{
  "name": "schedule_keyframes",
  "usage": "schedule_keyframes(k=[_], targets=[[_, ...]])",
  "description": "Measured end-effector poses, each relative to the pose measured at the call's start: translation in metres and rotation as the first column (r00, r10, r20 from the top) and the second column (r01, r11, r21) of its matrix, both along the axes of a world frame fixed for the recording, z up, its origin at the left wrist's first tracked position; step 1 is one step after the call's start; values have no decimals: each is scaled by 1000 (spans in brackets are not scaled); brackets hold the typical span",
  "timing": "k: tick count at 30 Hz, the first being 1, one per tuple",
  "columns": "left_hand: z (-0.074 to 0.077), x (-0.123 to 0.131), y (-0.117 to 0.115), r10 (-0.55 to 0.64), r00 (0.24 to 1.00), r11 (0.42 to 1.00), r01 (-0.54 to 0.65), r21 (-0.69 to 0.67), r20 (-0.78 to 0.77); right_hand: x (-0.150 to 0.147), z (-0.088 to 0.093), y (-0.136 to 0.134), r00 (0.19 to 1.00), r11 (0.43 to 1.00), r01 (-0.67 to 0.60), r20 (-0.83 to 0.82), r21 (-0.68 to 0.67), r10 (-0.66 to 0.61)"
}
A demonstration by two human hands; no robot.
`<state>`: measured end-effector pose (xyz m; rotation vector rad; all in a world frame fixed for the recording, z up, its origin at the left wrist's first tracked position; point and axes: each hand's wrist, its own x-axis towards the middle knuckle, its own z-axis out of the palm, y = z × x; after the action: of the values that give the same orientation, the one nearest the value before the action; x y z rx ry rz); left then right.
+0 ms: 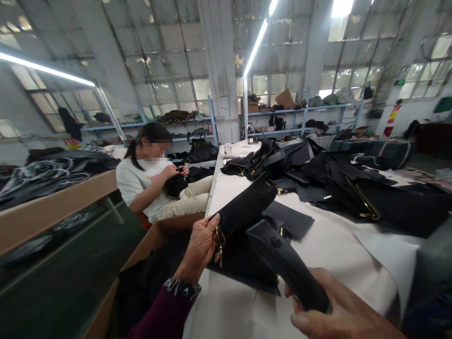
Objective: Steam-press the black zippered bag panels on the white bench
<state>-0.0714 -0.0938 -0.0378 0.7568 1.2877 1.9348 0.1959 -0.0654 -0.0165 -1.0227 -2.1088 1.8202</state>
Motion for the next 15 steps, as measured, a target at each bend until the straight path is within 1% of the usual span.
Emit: schedule_keyframes(k=[2, 5, 8, 10, 12, 13, 15], targets=[[-3, 3, -4, -24, 1000, 1000, 23, 8, 15, -12, 6, 3, 998, 998, -61, -36, -18, 60], [-12, 8, -13, -55, 998, 999, 55, -3, 6, -27, 13, 5, 988, 990, -139, -75, -37, 136], [-22, 9, -24, -64, 998, 997, 65, -34, 10, -36, 17, 3, 981, 983, -178, -83, -42, 174], [-25, 8, -33, -52, 998, 997, 54, -60, 46, -36, 18, 1, 986, 985, -167, -35, -42, 166], [-24, 3, -42, -20, 996, 995, 29, -100, 91, -34, 16, 0, 993, 994, -111, 28, 8, 111], [-22, 0, -47, 2, 994, 992, 12, -123, 109, -32, 13, 0, 995, 996, -91, 41, 24, 90], [-18, -8, -56, 42, 991, 988, -21, -156, 129, -26, 7, 3, 997, 997, -80, 13, 3, 80]])
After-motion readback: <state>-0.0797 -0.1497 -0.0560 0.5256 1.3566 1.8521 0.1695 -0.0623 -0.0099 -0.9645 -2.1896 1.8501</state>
